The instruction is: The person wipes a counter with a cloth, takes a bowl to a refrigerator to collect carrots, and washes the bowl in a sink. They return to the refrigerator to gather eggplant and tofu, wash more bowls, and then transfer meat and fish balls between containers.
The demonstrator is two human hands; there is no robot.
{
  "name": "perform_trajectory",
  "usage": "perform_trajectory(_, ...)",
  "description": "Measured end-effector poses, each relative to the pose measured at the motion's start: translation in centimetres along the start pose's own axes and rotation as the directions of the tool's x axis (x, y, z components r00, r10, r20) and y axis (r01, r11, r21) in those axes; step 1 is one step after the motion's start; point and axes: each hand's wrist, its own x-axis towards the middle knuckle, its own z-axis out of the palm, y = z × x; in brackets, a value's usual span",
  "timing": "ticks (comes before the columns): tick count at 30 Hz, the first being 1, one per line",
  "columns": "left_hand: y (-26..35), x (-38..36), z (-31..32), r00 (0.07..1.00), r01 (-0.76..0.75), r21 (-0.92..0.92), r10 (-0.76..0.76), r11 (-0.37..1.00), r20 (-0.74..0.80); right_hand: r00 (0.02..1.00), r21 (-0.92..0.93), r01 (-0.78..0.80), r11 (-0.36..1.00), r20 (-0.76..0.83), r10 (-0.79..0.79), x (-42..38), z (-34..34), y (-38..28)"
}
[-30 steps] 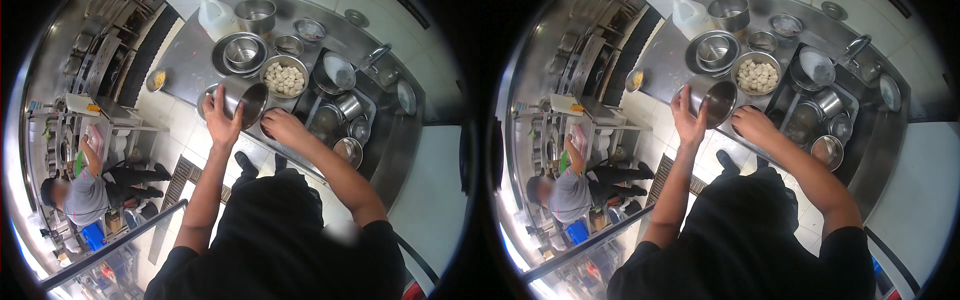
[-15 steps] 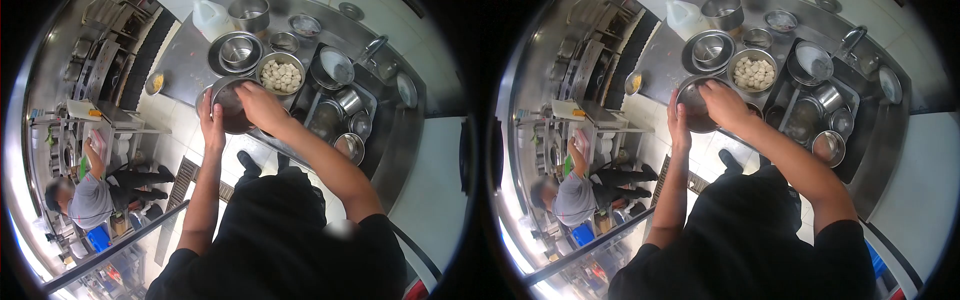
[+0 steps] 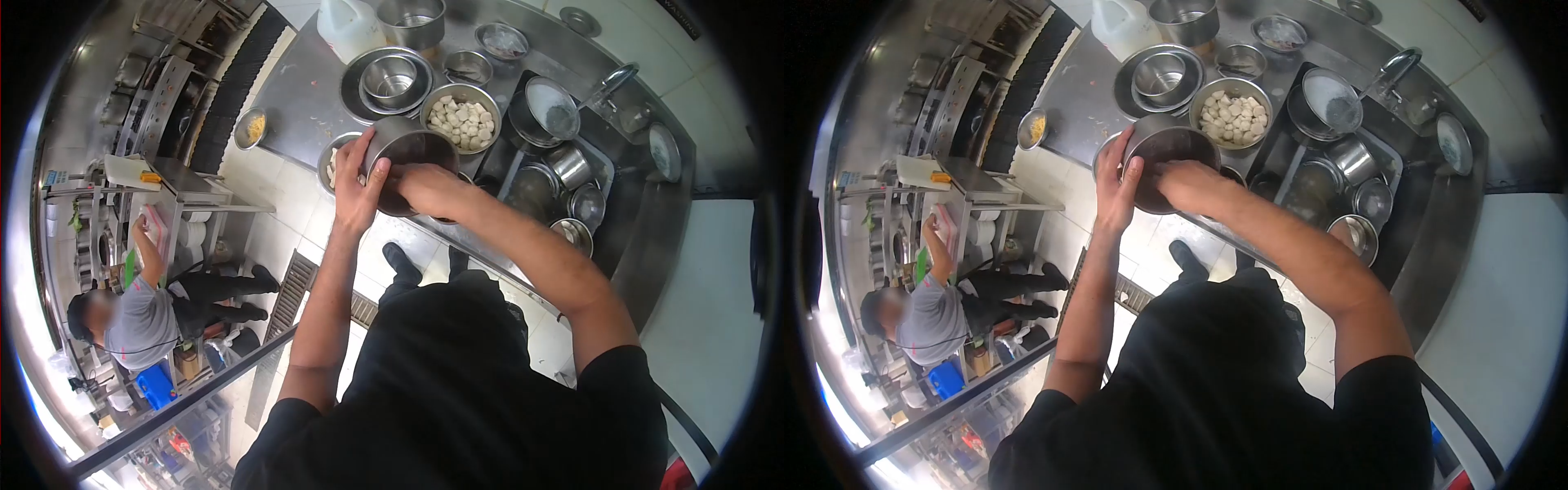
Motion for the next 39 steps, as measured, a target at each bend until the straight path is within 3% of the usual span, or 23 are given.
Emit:
perform_trajectory(2, -0.2, 0.6, 0.0, 1.0, -0.016, 0.01, 0.016, 1.0, 0.026, 0.996, -0.184, 0.02, 0.983, 0.086, -0.004, -1.0, -3.0, -0.4)
perform_trajectory(3, -0.7, 0.9, 0.1, 0.999, -0.043, 0.005, 0.043, 0.999, 0.028, 0.991, -0.184, -0.013, 0.983, 0.125, 0.036, -1.3, -3.9, -0.6)
perform_trajectory(6, -1.4, 1.8, 0.1, 0.995, -0.101, -0.025, 0.101, 0.995, -0.003, 0.969, -0.088, -0.206, 0.974, 0.116, 0.216, -1.1, -6.0, -2.0)
perform_trajectory(7, -1.5, 1.8, -0.1, 0.999, -0.037, -0.114, 0.038, 0.993, 0.014, 0.97, -0.009, -0.219, 0.976, 0.106, 0.219, -1.2, -6.6, -2.5)
perform_trajectory(10, -2.3, 2.2, 0.4, 1.0, 0.005, -0.261, -0.006, 0.965, -0.003, 0.983, 0.167, -0.056, 0.984, -0.163, 0.084, -0.6, -5.2, -4.1)
perform_trajectory(11, -1.9, 2.4, 0.4, 1.0, -0.024, -0.132, 0.024, 0.991, -0.005, 0.985, 0.21, -0.167, 0.963, -0.001, 0.171, -0.4, -6.4, -6.0)
perform_trajectory(12, -1.6, 2.4, 0.4, 1.0, 0.002, -0.167, -0.002, 0.986, -0.003, 0.982, 0.272, -0.103, 0.957, -0.124, 0.141, -0.5, -4.7, -6.6)
perform_trajectory(14, -1.4, 2.6, 0.5, 0.999, 0.053, -0.239, -0.053, 0.97, 0.005, 0.958, 0.124, -0.042, 0.991, -0.278, 0.075, -1.6, -2.4, -6.8)
perform_trajectory(15, -2.2, 2.8, 0.4, 0.999, 0.037, -0.261, -0.04, 0.965, -0.007, 0.976, -0.018, -0.052, 0.999, -0.215, 0.047, -2.1, -2.2, -6.1)
perform_trajectory(17, -1.9, 2.9, 0.0, 0.999, 0.044, -0.103, -0.043, 0.994, 0.013, 0.997, -0.296, -0.033, 0.955, -0.073, 0.012, -3.5, -2.5, -4.2)
perform_trajectory(18, -1.6, 2.8, -0.2, 0.999, 0.048, -0.021, -0.048, 0.999, 0.023, 0.996, -0.439, -0.038, 0.897, -0.085, 0.001, -4.3, -2.2, -2.9)
perform_trajectory(20, -0.4, 2.7, 0.1, 0.996, 0.054, 0.04, -0.057, 0.998, 0.065, 0.996, -0.363, -0.05, 0.931, 0.052, 0.074, -4.3, -5.0, -2.3)
perform_trajectory(23, 1.6, 2.7, 0.9, 0.994, 0.049, 0.065, -0.054, 0.997, 0.091, 0.984, -0.366, -0.131, 0.921, -0.165, 0.074, -3.0, -3.8, 0.4)
perform_trajectory(27, 2.2, 2.9, 1.7, 0.996, -0.071, 0.147, 0.063, 0.987, 0.062, 0.977, 0.031, -0.213, 0.977, -0.004, 0.214, -1.6, -1.3, 1.9)
perform_trajectory(31, 2.8, 2.7, 2.0, 0.995, -0.025, 0.161, 0.009, 0.987, 0.101, 0.985, 0.02, -0.154, 0.988, 0.082, 0.152, -2.8, -3.6, -0.8)
perform_trajectory(34, 2.6, 2.4, 1.9, 0.989, 0.015, 0.204, -0.044, 0.979, 0.141, 0.991, -0.002, -0.133, 0.991, -0.013, 0.133, -3.8, -1.7, -0.4)
perform_trajectory(37, 1.5, 1.8, 2.2, 0.993, -0.032, 0.254, 0.002, 0.967, 0.117, 0.974, -0.149, -0.165, 0.975, 0.134, 0.185, -5.7, -3.0, -1.9)
perform_trajectory(39, 0.8, 1.7, 1.9, 0.994, -0.041, 0.278, 0.012, 0.96, 0.106, 0.995, -0.194, -0.087, 0.977, 0.029, 0.095, -7.1, -2.6, -2.0)
